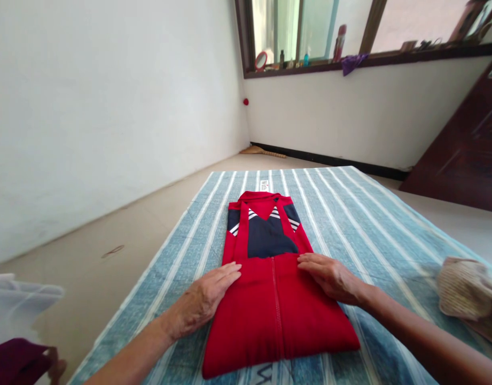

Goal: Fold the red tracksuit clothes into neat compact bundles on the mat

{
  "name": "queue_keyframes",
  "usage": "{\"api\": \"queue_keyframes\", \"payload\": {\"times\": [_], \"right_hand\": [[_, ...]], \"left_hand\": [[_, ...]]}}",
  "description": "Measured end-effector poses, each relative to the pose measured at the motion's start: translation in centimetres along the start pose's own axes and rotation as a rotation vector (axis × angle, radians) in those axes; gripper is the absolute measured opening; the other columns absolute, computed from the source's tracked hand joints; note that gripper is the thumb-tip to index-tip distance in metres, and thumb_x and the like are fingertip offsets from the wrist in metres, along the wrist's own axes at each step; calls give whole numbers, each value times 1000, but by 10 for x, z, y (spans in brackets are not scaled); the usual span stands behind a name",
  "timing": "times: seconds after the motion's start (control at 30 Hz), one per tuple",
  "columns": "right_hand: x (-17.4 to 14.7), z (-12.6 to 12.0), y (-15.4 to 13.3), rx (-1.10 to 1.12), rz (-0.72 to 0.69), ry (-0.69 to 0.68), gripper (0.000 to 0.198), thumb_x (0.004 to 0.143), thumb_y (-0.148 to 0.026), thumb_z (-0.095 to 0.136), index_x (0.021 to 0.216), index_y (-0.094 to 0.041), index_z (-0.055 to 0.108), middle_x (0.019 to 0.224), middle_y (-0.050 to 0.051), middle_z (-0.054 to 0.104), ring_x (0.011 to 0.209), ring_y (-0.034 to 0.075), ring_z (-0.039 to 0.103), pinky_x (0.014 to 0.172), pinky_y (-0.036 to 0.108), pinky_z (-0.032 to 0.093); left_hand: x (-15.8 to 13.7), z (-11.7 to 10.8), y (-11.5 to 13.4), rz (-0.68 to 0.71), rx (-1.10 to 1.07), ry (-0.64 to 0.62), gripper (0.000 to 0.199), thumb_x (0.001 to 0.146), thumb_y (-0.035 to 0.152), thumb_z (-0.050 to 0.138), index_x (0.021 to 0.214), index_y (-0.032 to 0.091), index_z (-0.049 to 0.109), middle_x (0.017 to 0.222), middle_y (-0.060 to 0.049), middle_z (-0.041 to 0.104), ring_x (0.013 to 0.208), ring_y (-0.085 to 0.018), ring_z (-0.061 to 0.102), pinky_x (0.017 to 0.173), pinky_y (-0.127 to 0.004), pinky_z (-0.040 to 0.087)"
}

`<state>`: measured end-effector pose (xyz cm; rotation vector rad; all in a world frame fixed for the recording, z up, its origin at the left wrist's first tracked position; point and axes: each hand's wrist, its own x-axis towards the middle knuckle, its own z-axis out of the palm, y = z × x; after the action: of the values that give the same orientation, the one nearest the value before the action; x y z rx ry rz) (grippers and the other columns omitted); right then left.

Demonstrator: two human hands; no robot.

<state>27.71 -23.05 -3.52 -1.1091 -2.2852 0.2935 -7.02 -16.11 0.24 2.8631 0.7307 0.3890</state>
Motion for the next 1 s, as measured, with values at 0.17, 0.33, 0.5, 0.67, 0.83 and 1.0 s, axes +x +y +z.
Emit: {"api": "queue_keyframes", "payload": {"times": [0.17, 0.33, 0.5, 0.67, 0.83, 1.0], "right_hand": [[-38, -12, 11, -143, 27, 28, 44, 89, -5, 33, 124, -20, 54, 128, 10, 58, 122, 18, 51, 101, 37, 45], [-58, -18, 4, -256, 29, -35, 49, 88, -5, 36, 132, -23, 49, 138, 9, 51, 132, 20, 41, 106, 42, 40], [-51, -16, -6, -236, -19, -215, 57, 90, -18, 46, 145, -26, 32, 148, 10, 36, 136, 24, 32, 109, 47, 34], [-46, -13, -2, -229, -42, -238, 57, 90, -19, 48, 144, -27, 33, 147, 11, 38, 137, 25, 31, 108, 47, 35], [-44, -17, 0, -193, -67, -271, 59, 89, -19, 48, 145, -27, 31, 148, 11, 37, 137, 25, 31, 109, 46, 34], [-41, -18, 5, -238, -92, -310, 61, 90, -19, 46, 147, -24, 26, 150, 13, 33, 139, 25, 27, 109, 48, 34]], "left_hand": [[-19, -12, -11, 71, 116, 54, 53, 88, 6, 36, 135, 28, 45, 135, -2, 55, 125, -16, 49, 102, -33, 46], [-33, -6, -11, 91, 218, 36, 59, 88, 5, 35, 142, 28, 37, 141, -2, 48, 128, -18, 46, 105, -34, 43], [-38, -1, -8, 24, 216, 1, 63, 88, 8, 36, 146, 29, 26, 145, -4, 43, 129, -22, 45, 104, -38, 43], [-38, 0, -5, 33, 251, 2, 58, 91, 11, 37, 146, 26, 27, 145, -5, 44, 131, -22, 43, 106, -38, 42], [-32, 2, -6, 83, 234, -41, 55, 93, 9, 31, 145, 25, 28, 143, -6, 45, 133, -20, 40, 107, -38, 41], [-20, 2, -13, 167, 218, -51, 55, 92, 7, 30, 145, 24, 28, 139, -7, 50, 131, -19, 42, 105, -36, 42]]}}
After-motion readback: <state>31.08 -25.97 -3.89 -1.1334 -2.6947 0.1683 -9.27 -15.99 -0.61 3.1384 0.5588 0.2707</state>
